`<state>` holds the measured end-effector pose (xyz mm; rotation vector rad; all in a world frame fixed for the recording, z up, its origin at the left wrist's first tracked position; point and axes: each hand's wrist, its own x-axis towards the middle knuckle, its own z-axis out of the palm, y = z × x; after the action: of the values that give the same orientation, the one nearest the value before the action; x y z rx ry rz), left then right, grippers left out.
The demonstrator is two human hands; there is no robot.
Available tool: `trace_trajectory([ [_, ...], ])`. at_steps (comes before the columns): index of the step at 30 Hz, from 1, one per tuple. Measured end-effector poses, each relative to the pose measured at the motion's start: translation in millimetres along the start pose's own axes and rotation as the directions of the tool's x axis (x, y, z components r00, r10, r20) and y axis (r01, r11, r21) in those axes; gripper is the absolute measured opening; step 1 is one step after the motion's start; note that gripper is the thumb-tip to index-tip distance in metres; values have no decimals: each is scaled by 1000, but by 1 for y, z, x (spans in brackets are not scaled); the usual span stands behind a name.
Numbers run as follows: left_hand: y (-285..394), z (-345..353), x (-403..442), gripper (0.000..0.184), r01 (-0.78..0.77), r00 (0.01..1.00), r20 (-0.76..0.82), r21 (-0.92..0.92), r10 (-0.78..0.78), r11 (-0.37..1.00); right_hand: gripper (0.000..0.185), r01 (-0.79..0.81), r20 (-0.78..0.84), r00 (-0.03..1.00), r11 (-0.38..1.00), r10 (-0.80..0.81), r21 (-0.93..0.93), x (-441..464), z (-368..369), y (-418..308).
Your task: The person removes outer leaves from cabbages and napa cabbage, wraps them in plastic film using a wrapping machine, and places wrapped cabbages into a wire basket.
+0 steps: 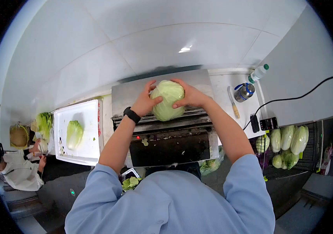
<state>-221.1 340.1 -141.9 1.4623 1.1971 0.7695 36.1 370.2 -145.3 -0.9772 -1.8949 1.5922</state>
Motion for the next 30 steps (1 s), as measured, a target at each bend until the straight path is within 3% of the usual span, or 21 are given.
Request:
trace_trajectory([
  [1, -6, -3, -1, 102, 40, 999, -7, -101, -41, 994, 112, -24, -2, 1000, 1000, 24, 14, 0, 0, -2],
  [4, -22, -8, -15, 101, -60, 994, 100, 157, 44, 986, 109, -60, -61, 996, 992, 67, 108, -1, 4, -4],
  [7, -21, 5, -23, 98, -13, 999, -38, 172, 19, 985, 103, -44, -90, 994, 988, 57, 147, 0, 9, -2],
  [10, -20, 7, -20, 98, 160, 984, -47, -163, -170, 974, 97, -28, -136, 989, 986, 51, 161, 9, 10, 9],
  [15, 4, 10, -42, 92, 149, 981, -115, -47, -153, 988, 89, 27, -132, 991, 976, 1, 214, -2, 14, -14],
  [18, 7, 14, -60, 86, 137, 985, -106, 24, -134, 990, 87, -42, -143, 986, 963, 83, 267, -23, 28, -20],
  [21, 11, 20, -85, 83, 122, 990, -89, 107, -113, 987, 86, -36, -170, 983, 979, 71, 201, -51, 42, -31],
  [25, 25, 32, -122, 80, 94, 992, -95, 169, -78, 981, 84, -89, -196, 967, 940, 161, 329, -88, 70, -42],
  [30, 36, 44, -174, 79, 152, 987, 17, 207, -159, 966, 84, -165, -217, 940, 909, 262, 382, -139, 110, -49],
])
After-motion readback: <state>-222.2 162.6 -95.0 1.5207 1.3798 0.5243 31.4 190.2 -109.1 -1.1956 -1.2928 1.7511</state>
